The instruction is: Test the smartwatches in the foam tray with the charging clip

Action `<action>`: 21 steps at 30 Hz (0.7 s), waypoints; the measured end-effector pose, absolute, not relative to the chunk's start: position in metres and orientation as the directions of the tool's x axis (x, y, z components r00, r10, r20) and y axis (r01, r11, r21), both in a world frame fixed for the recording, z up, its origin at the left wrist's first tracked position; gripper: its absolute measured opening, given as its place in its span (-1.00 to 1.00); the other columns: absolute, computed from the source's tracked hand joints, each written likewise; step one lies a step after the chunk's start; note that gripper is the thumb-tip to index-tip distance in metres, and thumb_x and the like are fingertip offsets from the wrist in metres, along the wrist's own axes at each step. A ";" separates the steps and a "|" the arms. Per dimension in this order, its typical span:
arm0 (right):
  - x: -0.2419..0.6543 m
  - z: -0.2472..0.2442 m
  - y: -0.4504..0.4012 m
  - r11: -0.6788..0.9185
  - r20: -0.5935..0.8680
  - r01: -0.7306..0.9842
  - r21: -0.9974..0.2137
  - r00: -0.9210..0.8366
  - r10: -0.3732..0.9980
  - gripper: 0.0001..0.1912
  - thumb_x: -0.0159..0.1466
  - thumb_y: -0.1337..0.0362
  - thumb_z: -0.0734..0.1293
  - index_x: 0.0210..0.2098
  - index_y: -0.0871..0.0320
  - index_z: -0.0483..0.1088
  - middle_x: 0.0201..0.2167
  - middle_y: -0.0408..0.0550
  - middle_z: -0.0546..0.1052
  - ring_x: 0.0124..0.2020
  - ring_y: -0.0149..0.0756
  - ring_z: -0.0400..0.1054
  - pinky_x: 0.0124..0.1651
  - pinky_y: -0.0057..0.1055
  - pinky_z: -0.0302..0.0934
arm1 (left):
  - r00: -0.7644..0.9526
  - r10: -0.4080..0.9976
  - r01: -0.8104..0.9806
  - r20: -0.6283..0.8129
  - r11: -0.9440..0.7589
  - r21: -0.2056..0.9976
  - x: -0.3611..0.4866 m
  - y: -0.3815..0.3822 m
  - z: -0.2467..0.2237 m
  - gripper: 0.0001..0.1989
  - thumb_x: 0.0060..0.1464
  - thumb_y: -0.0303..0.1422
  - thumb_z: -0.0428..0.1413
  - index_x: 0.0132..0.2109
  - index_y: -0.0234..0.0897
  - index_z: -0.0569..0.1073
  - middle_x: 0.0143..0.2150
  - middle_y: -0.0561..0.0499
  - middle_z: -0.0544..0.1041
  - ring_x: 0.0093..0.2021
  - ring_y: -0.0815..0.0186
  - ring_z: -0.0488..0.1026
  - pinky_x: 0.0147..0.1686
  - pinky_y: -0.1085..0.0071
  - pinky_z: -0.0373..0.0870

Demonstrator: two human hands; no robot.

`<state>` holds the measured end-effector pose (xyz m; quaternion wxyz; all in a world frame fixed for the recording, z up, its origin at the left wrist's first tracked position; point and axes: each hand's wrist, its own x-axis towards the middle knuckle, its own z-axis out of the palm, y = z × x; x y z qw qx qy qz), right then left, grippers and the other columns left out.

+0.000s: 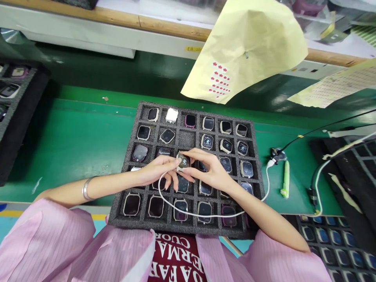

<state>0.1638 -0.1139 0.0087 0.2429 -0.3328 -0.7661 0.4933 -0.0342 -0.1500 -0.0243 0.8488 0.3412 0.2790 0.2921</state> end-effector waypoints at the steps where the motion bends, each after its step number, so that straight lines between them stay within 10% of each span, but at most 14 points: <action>1: 0.164 0.009 -0.114 0.327 0.063 0.281 -0.902 -0.663 0.746 -0.62 0.22 0.22 0.41 0.00 0.21 0.45 -0.25 0.01 0.46 -0.29 -0.25 0.34 -0.17 -0.25 0.31 | 0.672 0.690 -0.306 -0.269 0.589 0.748 -0.034 -0.150 -0.024 -0.53 0.12 -0.03 0.09 -0.22 -0.45 0.41 -0.38 -0.24 0.59 -0.55 0.30 0.52 -0.71 0.57 0.31; 21: 0.157 -0.005 -0.124 0.499 0.265 0.190 -0.845 -0.663 0.700 -0.57 0.25 0.21 0.39 0.09 0.13 0.36 -0.19 0.02 0.42 -0.18 -0.19 0.36 -0.14 -0.20 0.33 | 0.599 0.756 -0.193 -0.264 0.456 0.869 -0.034 -0.156 -0.023 -0.68 0.09 -0.15 0.15 -0.31 -0.36 0.32 -0.71 0.11 0.41 -0.76 0.45 0.32 -0.75 0.60 0.26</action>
